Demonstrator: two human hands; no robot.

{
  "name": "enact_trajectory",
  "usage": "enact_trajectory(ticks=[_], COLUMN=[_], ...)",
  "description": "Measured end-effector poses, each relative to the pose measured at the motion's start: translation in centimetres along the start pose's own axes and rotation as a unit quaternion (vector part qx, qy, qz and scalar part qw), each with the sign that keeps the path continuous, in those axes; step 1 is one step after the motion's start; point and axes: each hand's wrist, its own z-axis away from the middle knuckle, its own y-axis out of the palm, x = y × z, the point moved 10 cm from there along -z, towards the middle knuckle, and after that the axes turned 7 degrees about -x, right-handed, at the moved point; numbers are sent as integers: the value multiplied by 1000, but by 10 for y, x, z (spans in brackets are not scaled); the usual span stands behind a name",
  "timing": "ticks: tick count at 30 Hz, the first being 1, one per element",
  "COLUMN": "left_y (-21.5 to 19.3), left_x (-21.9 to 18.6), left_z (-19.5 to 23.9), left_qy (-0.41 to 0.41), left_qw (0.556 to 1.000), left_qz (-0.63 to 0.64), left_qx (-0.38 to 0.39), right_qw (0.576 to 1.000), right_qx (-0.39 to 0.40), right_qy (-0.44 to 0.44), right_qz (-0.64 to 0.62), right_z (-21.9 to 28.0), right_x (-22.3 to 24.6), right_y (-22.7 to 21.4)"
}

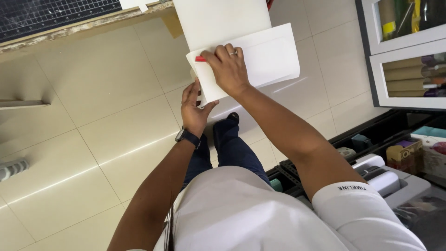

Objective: Applying adhesive and white film to a small wooden box and trimming the edges with a utility knife

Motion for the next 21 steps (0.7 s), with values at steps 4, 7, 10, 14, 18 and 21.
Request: enact_trajectory(ticks=[4,7,10,14,18,21], left_y=[1,-3,3,1,-1,1], left_x=[-2,-2,1,1,-1,-1], left_z=[0,4,0,3,0,2], left_qy=[-30,-21,-25,-33,-31,-33], left_qw=[999,999,999,998,997,996], left_qz=[29,34,26,48,56,70], left_qx=[16,7,19,35,46,50], right_qw=[997,991,991,997,992,992], right_qx=[2,5,1,8,7,22], right_qy=[12,-63,-52,16,-47,-61], right_qz=[-70,-118,-120,-79,-121,-110], right_z=[59,89,59,37,81,77], right_x=[8,18,6,3,26,19], right_y=[-25,-36,-12,6,-30,-13])
